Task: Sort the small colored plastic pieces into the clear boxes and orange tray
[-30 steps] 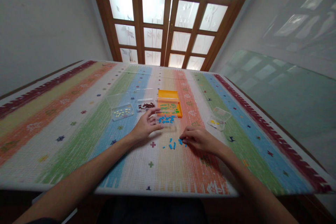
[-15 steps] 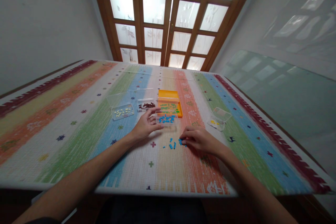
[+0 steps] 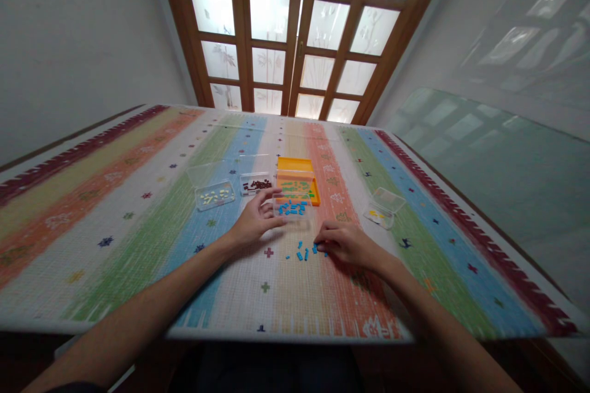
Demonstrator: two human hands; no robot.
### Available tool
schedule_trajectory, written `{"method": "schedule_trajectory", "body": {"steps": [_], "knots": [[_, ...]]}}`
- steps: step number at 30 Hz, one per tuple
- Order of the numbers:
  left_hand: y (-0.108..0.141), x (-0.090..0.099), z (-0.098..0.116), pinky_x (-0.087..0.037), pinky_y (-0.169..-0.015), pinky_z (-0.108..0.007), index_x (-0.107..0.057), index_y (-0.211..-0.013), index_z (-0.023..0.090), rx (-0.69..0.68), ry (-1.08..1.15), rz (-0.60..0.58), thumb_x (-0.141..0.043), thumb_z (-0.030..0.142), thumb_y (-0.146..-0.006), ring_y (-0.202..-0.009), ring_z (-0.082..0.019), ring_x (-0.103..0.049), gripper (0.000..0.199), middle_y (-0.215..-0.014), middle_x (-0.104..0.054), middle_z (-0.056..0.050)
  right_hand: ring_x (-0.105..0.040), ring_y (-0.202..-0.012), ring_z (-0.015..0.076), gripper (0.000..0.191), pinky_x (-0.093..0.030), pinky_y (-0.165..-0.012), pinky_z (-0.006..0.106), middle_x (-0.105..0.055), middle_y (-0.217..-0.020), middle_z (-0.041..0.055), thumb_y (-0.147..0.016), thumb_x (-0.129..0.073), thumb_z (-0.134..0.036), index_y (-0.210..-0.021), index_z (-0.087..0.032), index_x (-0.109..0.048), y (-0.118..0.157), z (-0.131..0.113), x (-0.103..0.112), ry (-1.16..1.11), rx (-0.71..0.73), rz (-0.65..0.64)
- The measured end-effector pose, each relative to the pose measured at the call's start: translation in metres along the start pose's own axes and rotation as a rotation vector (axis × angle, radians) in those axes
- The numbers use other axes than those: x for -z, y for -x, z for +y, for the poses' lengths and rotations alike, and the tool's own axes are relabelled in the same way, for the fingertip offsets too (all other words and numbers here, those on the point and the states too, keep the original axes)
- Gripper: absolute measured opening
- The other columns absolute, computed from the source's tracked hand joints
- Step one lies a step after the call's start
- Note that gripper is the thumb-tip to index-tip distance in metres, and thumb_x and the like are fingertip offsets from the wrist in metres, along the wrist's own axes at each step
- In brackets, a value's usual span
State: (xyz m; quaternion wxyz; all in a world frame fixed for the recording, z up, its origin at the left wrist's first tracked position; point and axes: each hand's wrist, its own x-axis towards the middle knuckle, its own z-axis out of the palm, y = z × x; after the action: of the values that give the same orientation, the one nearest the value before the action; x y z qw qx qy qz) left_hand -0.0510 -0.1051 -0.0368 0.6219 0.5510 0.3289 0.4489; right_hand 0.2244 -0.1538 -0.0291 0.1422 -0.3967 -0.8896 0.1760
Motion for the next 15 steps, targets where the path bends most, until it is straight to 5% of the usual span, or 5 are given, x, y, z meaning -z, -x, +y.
{"method": "schedule_trajectory", "body": {"steps": [9, 15], "knots": [[-0.001, 0.0, -0.001, -0.054, -0.103, -0.049, -0.057, -0.124, 0.02, -0.012, 0.014, 0.0, -0.09, 0.019, -0.065, -0.119, -0.031, -0.066, 0.068, -0.137, -0.06, -0.016, -0.065, -0.084, 0.0166, 0.011, -0.046, -0.071, 0.027, -0.069, -0.098, 0.0069, -0.093, -0.058, -0.013, -0.096, -0.018, -0.067, -0.008, -0.009, 0.018, 0.003, 0.016, -0.065], [0.0, 0.0, 0.0, -0.054, -0.102, -0.049, -0.059, -0.123, 0.021, -0.03, -0.006, 0.001, -0.089, 0.019, -0.066, -0.117, -0.03, -0.066, 0.064, -0.14, -0.058, -0.015, -0.061, -0.081, 0.0158, 0.012, -0.044, -0.073, 0.027, -0.068, -0.095, 0.0059, -0.1, -0.05, -0.022, -0.097, -0.02, -0.062, -0.024, -0.021, 0.053, -0.072, 0.031, 0.069]]}}
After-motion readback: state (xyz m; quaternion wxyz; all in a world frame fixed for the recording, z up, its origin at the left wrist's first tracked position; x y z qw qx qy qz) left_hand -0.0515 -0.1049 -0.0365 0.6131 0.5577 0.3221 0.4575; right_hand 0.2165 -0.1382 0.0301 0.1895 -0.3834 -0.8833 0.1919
